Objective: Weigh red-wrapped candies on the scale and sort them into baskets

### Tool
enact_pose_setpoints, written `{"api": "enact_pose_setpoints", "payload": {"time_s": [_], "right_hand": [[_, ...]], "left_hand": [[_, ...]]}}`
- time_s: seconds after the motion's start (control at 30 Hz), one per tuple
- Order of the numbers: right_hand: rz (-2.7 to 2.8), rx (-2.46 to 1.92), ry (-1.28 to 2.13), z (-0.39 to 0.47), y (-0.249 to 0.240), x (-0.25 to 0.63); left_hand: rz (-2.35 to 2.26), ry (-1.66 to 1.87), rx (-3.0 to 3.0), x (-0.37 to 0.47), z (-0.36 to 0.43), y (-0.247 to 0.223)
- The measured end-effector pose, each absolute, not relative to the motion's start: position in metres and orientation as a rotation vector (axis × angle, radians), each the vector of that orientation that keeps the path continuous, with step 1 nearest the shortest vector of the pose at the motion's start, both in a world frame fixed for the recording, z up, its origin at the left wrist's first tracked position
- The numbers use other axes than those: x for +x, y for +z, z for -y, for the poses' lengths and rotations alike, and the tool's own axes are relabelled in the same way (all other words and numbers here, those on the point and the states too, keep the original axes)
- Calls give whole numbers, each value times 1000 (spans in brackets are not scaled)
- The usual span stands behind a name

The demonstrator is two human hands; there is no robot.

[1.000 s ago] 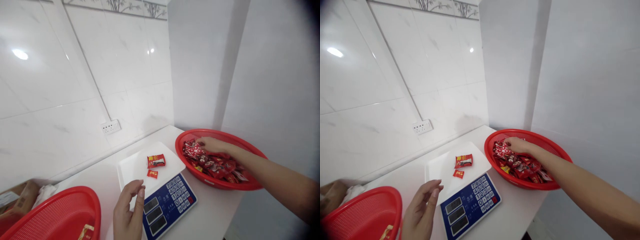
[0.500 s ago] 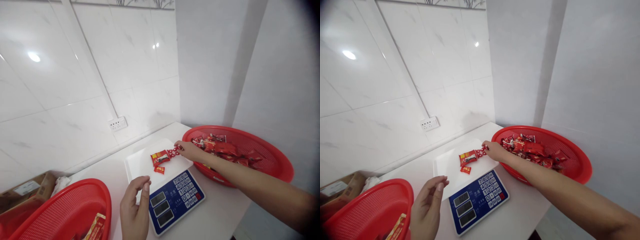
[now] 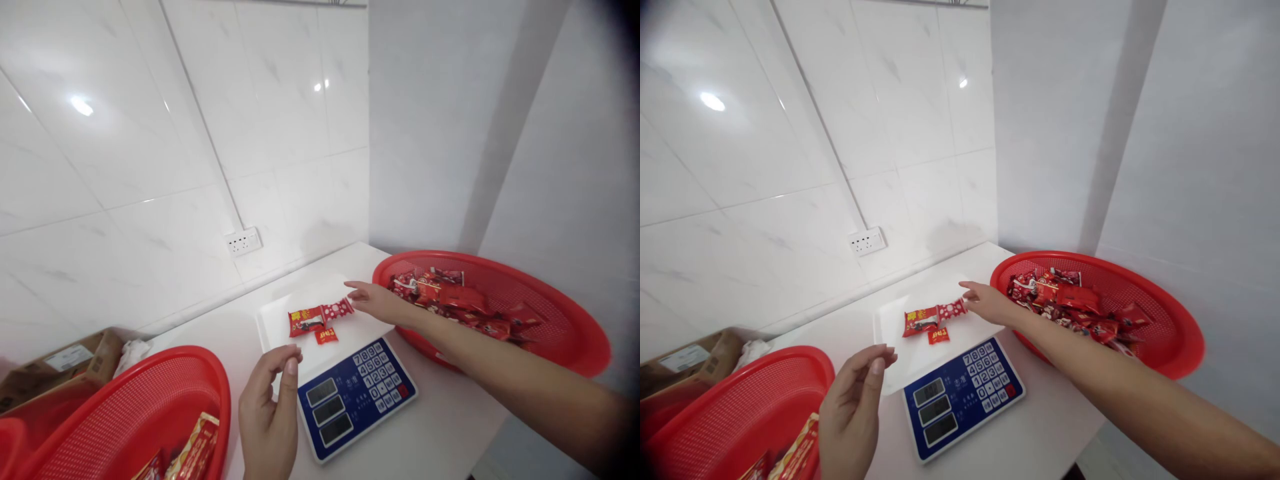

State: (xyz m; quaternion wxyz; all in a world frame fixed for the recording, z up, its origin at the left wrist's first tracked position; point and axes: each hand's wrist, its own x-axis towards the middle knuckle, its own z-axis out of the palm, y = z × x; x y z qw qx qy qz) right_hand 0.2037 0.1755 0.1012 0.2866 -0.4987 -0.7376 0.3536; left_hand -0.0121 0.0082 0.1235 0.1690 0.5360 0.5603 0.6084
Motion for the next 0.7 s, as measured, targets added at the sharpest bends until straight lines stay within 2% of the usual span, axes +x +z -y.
{"api": "enact_pose_setpoints", "payload": {"time_s": [0.17, 0.3, 0.7], "right_hand": [[2356, -1308, 573, -152, 84, 190], [2550, -1205, 590, -135, 76, 166], [2636, -1129, 615, -136, 81, 131]], "left_hand": [[-1571, 1708, 1555, -11, -8, 125], [-1554, 1696, 1559, -9, -8, 124], [-1529, 1666, 1582, -7, -8, 124]]}}
